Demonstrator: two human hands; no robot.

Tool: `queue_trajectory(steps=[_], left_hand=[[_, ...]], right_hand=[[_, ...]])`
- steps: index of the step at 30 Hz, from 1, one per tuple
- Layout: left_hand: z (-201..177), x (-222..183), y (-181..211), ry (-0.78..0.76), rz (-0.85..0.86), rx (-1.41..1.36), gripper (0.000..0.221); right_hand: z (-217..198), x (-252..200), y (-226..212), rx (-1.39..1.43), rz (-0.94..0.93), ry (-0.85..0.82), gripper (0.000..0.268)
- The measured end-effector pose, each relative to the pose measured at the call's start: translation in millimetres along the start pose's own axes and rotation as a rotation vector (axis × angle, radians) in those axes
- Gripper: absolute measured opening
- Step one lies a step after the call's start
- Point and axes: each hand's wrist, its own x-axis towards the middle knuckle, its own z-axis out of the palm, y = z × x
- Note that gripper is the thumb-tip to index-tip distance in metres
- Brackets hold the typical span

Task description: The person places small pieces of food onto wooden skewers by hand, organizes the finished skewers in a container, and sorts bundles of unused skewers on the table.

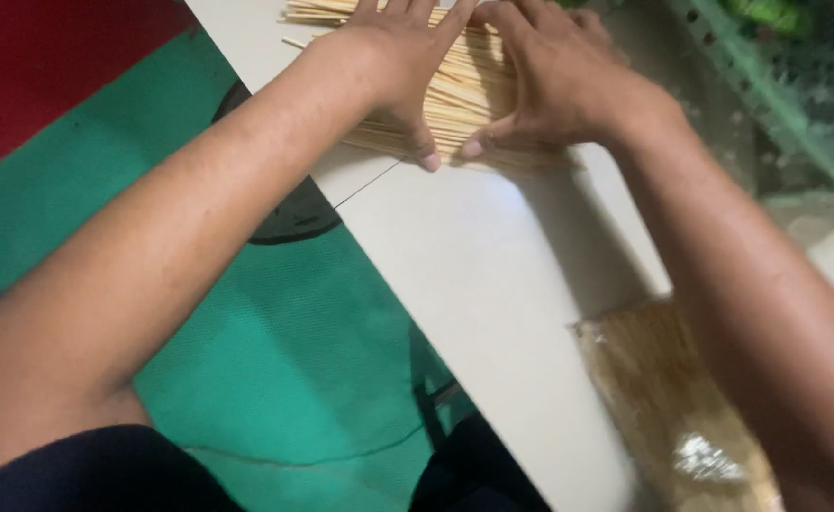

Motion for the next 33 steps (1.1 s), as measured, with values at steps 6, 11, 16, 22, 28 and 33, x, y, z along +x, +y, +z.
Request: queue_trajectory(steps=[6,11,16,22,28,33], left_hand=[[21.8,-2.8,-7.7,0.196,0.138,-0.061,0.145],[24.9,-11.5,-3.8,0.19,0.167,-0.037,0.106],[27.2,-16.5,7.1,0.127,0.083,-0.037,0.092],[31.5,-23.4,28.9,0.139,0.013,0.049,0.065],[43.0,-26.8,42.5,0.166,-0.085,0.12,0.062],[50.4,-29.1,44.1,0.284,-0.044,0.133,0.061]], right_hand=[[27.7,-10.5,18.3,-0.04,-0.131,0.145,0.113],[31.4,-9.5,19.5,-0.089,-0.053,0.08,0.129],[35.4,-12.3,12.6,-0.129,-0.07,0.052,0.11],[44.9,-15.4,14.3,-0.242,-0.099,0.115,0.072],[46.3,-20.7,6.1,-0.188,0.008,0.076,0.065],[46.5,-22.5,2.3,-0.246,0.018,0.052,0.037]])
